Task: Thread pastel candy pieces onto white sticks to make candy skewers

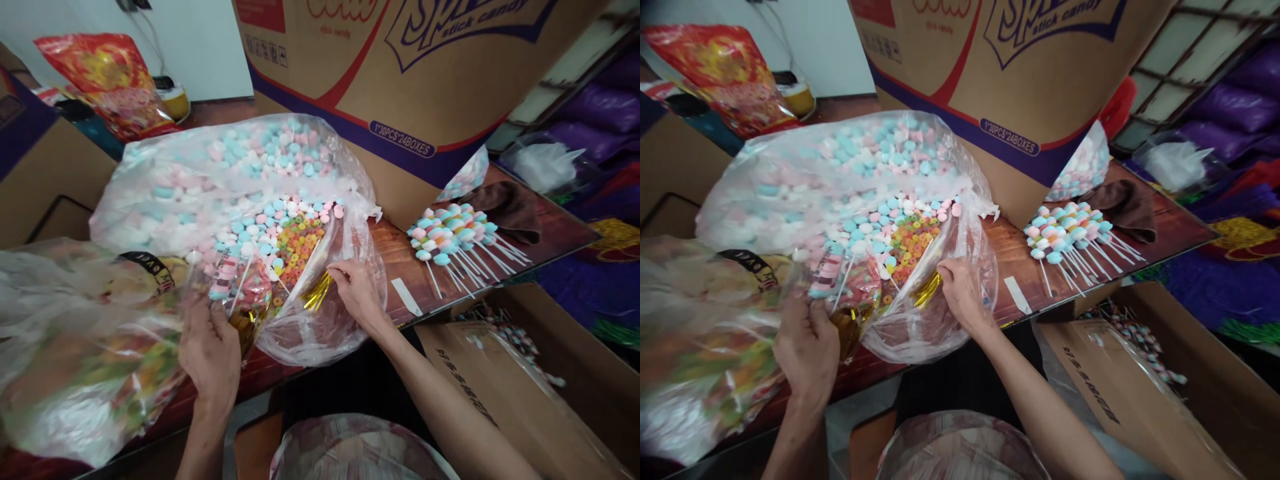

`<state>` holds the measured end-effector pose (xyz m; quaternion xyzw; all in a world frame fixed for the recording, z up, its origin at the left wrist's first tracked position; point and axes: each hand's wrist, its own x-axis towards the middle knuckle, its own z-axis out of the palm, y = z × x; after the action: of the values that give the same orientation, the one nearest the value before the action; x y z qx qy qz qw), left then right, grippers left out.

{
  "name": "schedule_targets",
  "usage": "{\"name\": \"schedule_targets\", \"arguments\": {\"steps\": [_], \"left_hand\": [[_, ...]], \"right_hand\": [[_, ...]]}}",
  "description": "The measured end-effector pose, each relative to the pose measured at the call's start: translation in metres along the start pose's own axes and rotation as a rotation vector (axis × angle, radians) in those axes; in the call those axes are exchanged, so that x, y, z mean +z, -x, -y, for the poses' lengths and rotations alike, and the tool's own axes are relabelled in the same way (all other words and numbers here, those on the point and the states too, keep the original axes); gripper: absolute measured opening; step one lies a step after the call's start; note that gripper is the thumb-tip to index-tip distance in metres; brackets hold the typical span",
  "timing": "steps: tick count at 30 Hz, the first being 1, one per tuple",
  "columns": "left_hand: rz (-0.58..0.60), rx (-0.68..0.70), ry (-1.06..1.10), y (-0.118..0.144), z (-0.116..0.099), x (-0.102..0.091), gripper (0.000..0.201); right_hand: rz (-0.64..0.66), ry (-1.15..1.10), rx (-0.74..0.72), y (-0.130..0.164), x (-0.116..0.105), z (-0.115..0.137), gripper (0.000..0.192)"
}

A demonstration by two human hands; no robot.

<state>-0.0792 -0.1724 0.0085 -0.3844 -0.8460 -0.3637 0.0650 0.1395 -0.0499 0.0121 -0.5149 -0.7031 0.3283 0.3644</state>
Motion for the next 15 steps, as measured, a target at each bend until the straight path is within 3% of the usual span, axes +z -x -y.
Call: {"name": "schedule_targets", "arguments": {"steps": [6,10,12,15], "left_hand": [[-0.153,0.135,0.063,-0.001,-0.014,-0.018,0.025],[-0.157,0.100,0.191,0.000,-0.037,-0.031,0.022],[-0.160,0.112,0.270,0.003,-0.051,-0.027,0.024],[-0.056,0.090,0.472,0.008,-0.066,-0.012,0.032]], "right_hand": [[-0.024,-0.169,0.134,-0.008,-0.003,-0.002,0.020],[-0.009,-0.007,0.074,-0.008,-0.008,0.002,0.027],[0.021,0.115,0.046,-0.008,-0.010,0.004,0.025],[0.053,0.265,0.031,-0.006,-0.012,0.002,0.022]]}}
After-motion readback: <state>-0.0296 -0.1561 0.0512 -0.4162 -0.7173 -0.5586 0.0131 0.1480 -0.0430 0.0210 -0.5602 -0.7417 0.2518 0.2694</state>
